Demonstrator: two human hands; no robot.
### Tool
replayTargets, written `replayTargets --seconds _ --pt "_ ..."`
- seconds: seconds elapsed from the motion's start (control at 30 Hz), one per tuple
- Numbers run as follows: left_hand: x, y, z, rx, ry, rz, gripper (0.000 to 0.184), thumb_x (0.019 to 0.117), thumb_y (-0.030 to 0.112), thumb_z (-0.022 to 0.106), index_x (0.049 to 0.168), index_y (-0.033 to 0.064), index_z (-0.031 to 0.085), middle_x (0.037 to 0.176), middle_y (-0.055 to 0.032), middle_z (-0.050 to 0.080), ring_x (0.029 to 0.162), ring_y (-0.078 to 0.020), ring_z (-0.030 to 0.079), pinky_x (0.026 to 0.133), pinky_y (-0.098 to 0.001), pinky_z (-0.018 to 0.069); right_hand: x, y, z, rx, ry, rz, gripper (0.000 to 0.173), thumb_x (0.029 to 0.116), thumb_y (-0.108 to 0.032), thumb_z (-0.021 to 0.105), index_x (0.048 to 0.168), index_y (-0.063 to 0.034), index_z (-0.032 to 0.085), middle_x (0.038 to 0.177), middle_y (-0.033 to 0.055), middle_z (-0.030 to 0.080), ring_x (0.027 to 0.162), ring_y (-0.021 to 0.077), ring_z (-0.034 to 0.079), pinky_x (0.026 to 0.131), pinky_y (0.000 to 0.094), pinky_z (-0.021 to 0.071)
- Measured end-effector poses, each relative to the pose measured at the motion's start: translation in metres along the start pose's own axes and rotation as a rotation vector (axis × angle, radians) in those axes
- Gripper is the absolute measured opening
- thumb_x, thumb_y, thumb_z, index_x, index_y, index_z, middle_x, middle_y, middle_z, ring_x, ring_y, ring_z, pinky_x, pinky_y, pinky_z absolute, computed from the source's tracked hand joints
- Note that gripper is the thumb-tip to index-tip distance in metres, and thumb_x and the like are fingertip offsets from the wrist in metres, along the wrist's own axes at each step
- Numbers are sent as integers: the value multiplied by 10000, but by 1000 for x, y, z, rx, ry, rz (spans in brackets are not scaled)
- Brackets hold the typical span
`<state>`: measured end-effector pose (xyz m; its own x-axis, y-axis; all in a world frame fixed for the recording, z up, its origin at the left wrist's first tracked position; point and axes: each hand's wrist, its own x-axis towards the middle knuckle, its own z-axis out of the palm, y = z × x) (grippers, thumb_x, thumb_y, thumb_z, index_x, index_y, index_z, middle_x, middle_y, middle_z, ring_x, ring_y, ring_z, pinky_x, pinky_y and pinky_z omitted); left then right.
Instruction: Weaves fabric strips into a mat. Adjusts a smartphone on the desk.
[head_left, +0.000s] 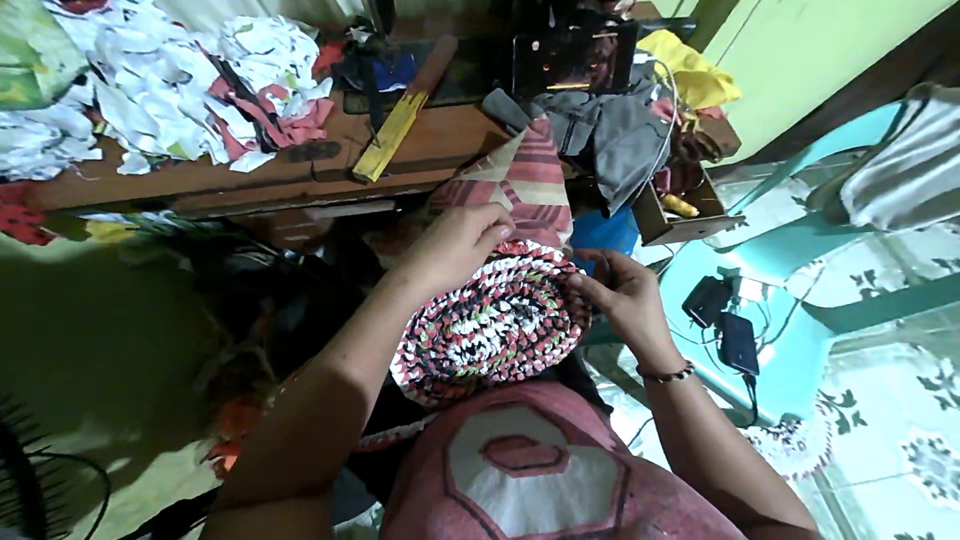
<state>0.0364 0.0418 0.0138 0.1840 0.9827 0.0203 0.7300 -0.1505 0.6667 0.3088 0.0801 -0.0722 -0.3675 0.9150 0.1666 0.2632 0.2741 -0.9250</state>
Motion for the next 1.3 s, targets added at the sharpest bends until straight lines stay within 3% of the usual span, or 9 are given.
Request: replayTargets --seconds 0.17,0.33,0.43,0.63,0.73,0.8,0.9,1.0,1.3 --pt "9 -3 7 60 -127 -53 323 1107 222 447 1189 47 706 1099 -122 706 1035 -234 671 951 -467 520 4 1 4 46 -57 2 219 882 -214 797 1044 -79 738 749 -13 692 573 45 612 535 224 543" --pt "0 -4 0 -224 -129 8 132 1013 162 641 1028 73 737 984 -21 705 885 -69 656 820 -274 550 0 5 3 161 -45 -33 119 866 -159 796 939 -89 733 724 -37 671 586 28 595 556 203 529" --pt "-7 -8 5 -297 -101 30 89 968 101 690 1029 61 741 950 -20 725 858 -67 678 805 -268 572 -2 10 3 216 -52 -30 119 866 -141 797 944 -78 732 732 -24 684 592 43 613 561 214 545" --pt "-14 -19 24 -399 63 35 115 944 53 707 1049 38 752 954 -23 750 855 -57 698 806 -250 589 14 3 -7 199 -61 -117 257 960 -274 690 1169 -127 721 934 -67 718 707 -3 614 631 195 535" --pt "-17 -21 32 -433 114 24 113 949 50 707 1053 46 750 952 -21 749 835 -69 699 778 -259 597 50 -22 -17 13 1 -237 325 1045 -163 542 1342 -78 644 843 -16 640 578 5 485 528 188 435" --pt "-18 -21 35 -441 140 26 109 954 42 695 1050 44 746 954 -20 747 812 -62 695 746 -244 594 85 -33 -20 -156 35 -369 348 1060 -125 485 1370 -38 616 935 40 685 647 11 530 616 206 480" --pt "-19 -23 38 -447 151 7 119 962 55 687 1066 57 746 977 -3 745 822 -46 690 754 -233 591 141 -47 -15 -448 66 -471 391 1048 -107 468 1405 -109 629 990 156 720 745 234 645 704 451 534" --pt "-19 -27 41 -458 143 -50 123 968 110 698 1076 78 749 937 13 737 766 -22 663 714 -209 564 189 -67 -3 -739 10 -389 448 1032 -113 481 1438 -248 615 1179 205 717 1018 448 695 827 676 505" --pt "-19 -36 48 -524 170 38 180 993 156 652 1112 61 747 1034 14 744 908 11 680 830 -177 567 272 -82 17 -1129 -275 -221 487 1034 -161 479 1440 -407 586 1137 236 716 1044 517 661 807 734 469"
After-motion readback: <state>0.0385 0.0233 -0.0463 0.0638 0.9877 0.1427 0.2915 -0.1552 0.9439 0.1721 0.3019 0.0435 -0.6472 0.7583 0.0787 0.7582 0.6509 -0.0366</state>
